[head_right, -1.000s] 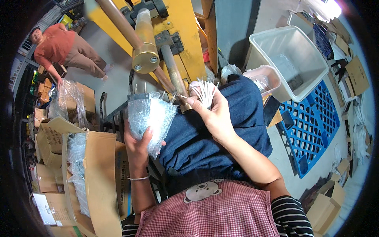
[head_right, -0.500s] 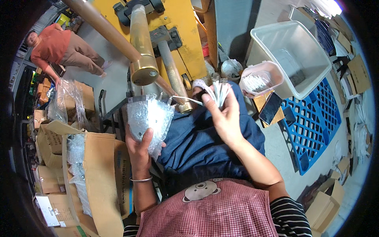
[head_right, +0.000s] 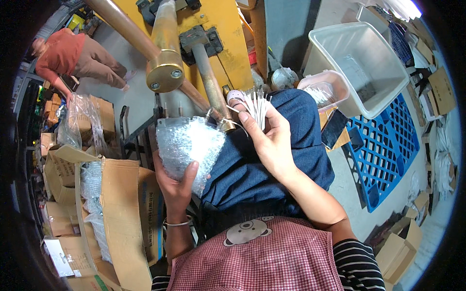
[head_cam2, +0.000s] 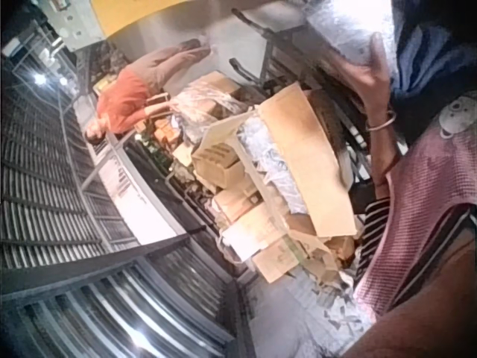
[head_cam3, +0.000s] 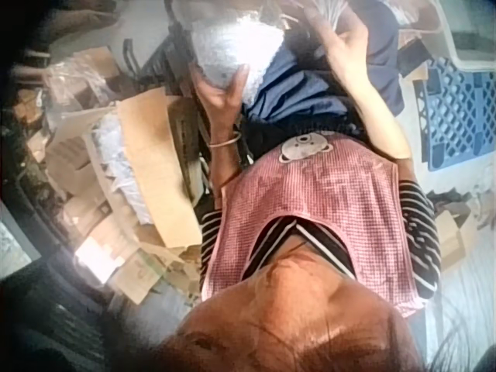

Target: The person retrieves metal element plates and wire leads, welds the wires onto the plates using a spot welding machine, and places the assembled parts into a plastic container.

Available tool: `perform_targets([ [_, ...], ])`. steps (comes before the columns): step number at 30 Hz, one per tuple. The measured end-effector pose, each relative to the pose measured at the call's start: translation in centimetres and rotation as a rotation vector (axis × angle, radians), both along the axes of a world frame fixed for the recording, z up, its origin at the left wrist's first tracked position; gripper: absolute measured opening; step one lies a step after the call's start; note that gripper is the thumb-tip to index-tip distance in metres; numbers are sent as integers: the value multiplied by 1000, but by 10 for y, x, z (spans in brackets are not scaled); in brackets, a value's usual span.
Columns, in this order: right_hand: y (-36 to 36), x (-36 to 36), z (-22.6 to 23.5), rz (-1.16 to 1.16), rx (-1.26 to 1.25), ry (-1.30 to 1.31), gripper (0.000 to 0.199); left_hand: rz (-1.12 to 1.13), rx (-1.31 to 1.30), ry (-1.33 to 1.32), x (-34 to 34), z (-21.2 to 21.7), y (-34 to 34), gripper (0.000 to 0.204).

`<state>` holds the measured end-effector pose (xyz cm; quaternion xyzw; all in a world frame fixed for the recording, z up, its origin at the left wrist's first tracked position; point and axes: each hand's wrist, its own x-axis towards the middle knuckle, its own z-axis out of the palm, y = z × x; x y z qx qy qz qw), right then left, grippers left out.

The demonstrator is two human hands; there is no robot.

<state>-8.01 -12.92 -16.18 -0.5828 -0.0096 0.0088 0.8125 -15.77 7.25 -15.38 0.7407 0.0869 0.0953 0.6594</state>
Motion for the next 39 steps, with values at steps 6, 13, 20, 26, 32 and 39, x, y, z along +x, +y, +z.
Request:
perform_targets([
  [6,10,5,-1,13,-9,-39,19,6,77,-16,0,-7,-1,55],
  [13,21,15,-14,-4,68,-98,20,-47,127,-85,3,4,0,54],
  [20,-12,9,-15,-122,-97,-82,16,-90,-78,23,6,6,-1,54],
  [26,-32,9,-9,-171,-149,-19,23,-38,246,-133,5,-13,9,57],
  [32,-24,9,-5,-101,-162,-79,18,-72,191,-87,0,-8,16,47],
  [39,-17,12,4,92,-7,87,20,-191,131,25,6,-4,17,37],
])
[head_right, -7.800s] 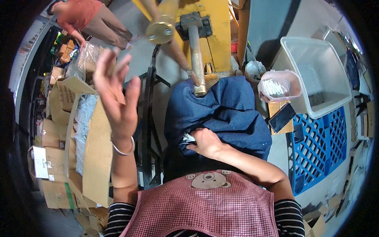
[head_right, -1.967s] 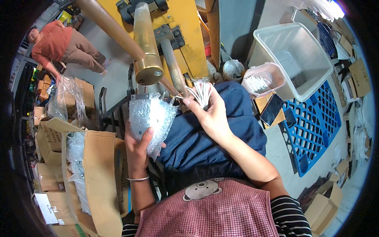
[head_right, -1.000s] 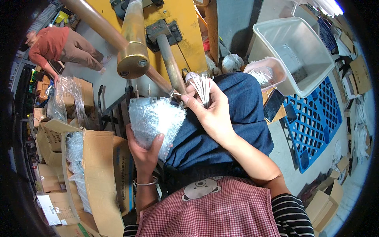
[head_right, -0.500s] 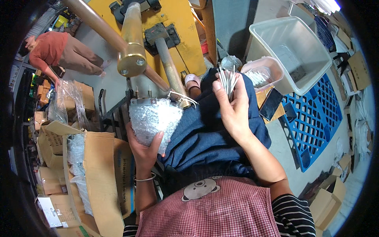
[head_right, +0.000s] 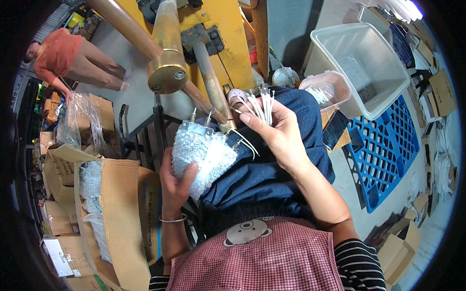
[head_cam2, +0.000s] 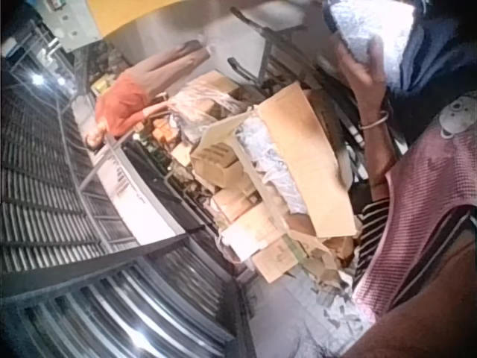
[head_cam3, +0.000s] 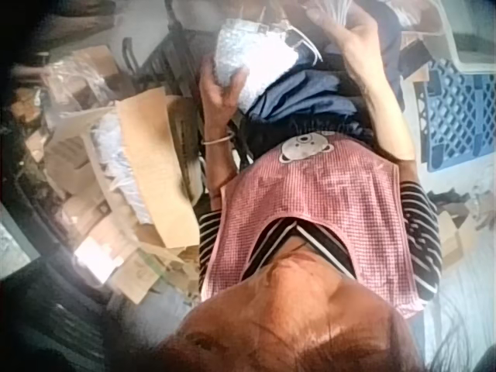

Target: The person retrieves metal element plates and wire leads, welds the wires onto the plates using a spot welding machine, and places the assembled parts into a plastic container.

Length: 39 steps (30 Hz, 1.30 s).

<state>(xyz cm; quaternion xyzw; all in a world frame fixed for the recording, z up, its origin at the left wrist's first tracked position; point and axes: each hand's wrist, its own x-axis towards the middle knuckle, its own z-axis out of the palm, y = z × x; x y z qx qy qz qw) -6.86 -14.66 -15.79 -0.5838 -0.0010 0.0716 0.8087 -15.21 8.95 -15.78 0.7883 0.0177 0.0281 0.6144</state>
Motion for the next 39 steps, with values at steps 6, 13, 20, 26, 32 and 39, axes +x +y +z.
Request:
perform_targets([
  [6,15,10,-6,102,29,-24,17,12,-64,93,3,1,-2,36],
  [13,24,20,-9,139,13,-79,17,-60,-91,106,7,10,1,33],
  [20,-8,5,-10,-25,-204,-250,18,-33,-301,182,7,7,-1,33],
  [26,-13,-1,7,-204,-209,-197,18,-15,-41,39,6,-1,6,34],
  [32,-1,2,13,-84,-279,-230,13,-59,22,53,13,-3,15,27],
  [39,16,6,8,47,-237,-225,16,-102,75,9,18,-5,9,24],
])
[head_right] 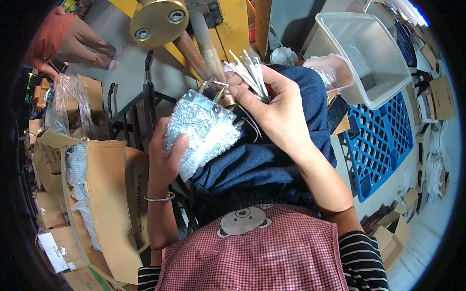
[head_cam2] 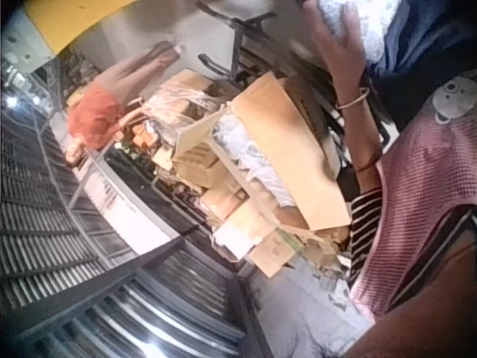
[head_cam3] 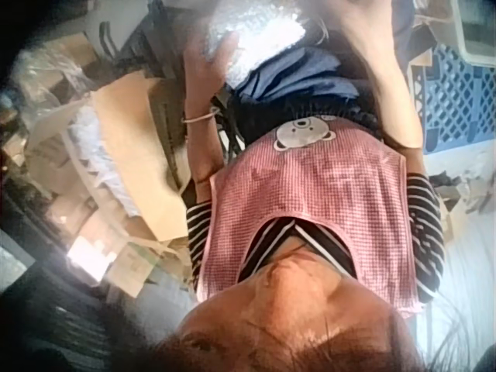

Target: The person retrieves metal element plates and wire leads, welds the wires onto the plates using a spot welding machine, and places the assembled parts into a plastic container.

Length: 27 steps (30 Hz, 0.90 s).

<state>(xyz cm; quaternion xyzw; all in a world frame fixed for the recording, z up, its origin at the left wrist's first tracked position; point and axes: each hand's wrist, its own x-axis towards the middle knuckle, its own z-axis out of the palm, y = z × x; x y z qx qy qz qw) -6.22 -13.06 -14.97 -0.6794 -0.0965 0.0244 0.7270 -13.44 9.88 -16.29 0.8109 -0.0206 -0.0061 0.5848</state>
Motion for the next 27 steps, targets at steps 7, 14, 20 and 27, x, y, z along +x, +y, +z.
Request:
perform_targets([
  [7,8,4,-4,-6,-44,-22,16,-38,-85,127,3,14,4,24],
  [14,-31,-20,-5,-186,58,45,15,-58,-330,243,-1,17,0,23],
  [20,-53,-63,-4,-31,183,310,17,-30,72,-100,-7,-1,-2,31],
  [27,-53,-104,-45,248,33,336,16,59,-66,-154,-22,-2,-36,48],
])
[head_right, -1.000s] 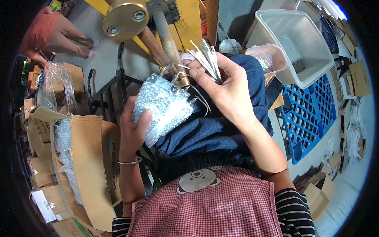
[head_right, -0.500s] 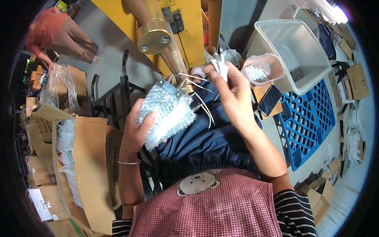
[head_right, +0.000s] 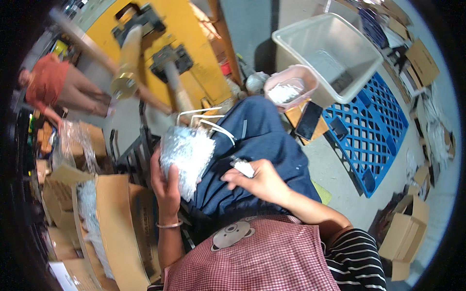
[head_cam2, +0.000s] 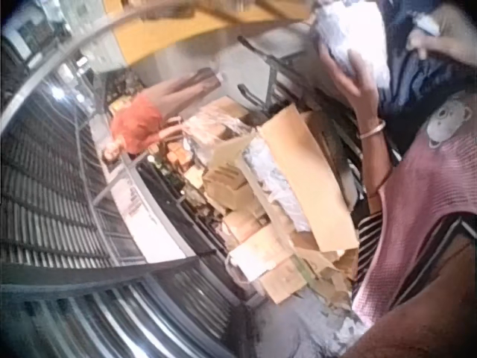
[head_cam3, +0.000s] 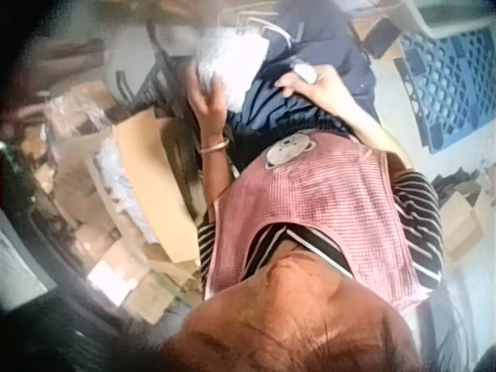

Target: The person retrieves metal element plates and wire leads, welds the wires onto the plates using a spot welding machine, and places the assembled parts into a plastic container.

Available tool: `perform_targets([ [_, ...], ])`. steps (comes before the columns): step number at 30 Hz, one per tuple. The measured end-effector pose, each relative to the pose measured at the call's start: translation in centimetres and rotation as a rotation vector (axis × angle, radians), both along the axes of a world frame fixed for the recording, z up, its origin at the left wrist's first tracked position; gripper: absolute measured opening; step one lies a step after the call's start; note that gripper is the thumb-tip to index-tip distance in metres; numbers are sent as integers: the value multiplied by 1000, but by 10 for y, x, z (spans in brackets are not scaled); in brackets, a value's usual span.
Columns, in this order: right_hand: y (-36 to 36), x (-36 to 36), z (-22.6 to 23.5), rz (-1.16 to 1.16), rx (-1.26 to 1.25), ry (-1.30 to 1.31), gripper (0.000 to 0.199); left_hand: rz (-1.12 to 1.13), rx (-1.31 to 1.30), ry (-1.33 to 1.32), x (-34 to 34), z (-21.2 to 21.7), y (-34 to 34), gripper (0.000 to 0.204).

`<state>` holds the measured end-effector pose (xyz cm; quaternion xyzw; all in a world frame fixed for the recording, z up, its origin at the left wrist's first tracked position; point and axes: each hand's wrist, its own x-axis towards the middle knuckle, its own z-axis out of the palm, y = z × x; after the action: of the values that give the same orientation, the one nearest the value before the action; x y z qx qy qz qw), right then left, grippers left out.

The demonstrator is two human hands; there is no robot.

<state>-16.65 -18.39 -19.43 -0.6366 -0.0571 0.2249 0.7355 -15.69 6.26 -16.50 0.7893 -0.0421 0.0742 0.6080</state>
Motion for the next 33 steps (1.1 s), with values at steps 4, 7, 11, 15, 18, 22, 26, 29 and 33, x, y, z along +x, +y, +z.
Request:
perform_targets([
  [4,4,3,-10,-125,200,-58,41,-40,-58,107,-9,10,-44,49],
  [7,3,8,-11,-227,234,59,39,-146,39,151,-8,5,-74,51],
  [11,-42,35,-21,-215,546,479,27,-257,390,122,18,39,-93,56],
  [15,-106,74,-27,-453,518,414,24,151,638,-420,56,80,-45,39],
  [18,-170,128,-17,-619,375,224,30,486,742,-629,80,154,-44,44],
  [22,-268,208,-34,-798,114,14,38,368,686,-610,116,206,-59,53],
  [26,-349,281,-77,-917,-184,-27,42,387,502,-522,154,227,-71,32],
  [29,-388,342,-138,-860,-567,125,54,394,405,-670,164,216,-98,16],
  [33,-411,379,-226,-714,-874,232,62,470,403,-669,169,211,-96,20],
])
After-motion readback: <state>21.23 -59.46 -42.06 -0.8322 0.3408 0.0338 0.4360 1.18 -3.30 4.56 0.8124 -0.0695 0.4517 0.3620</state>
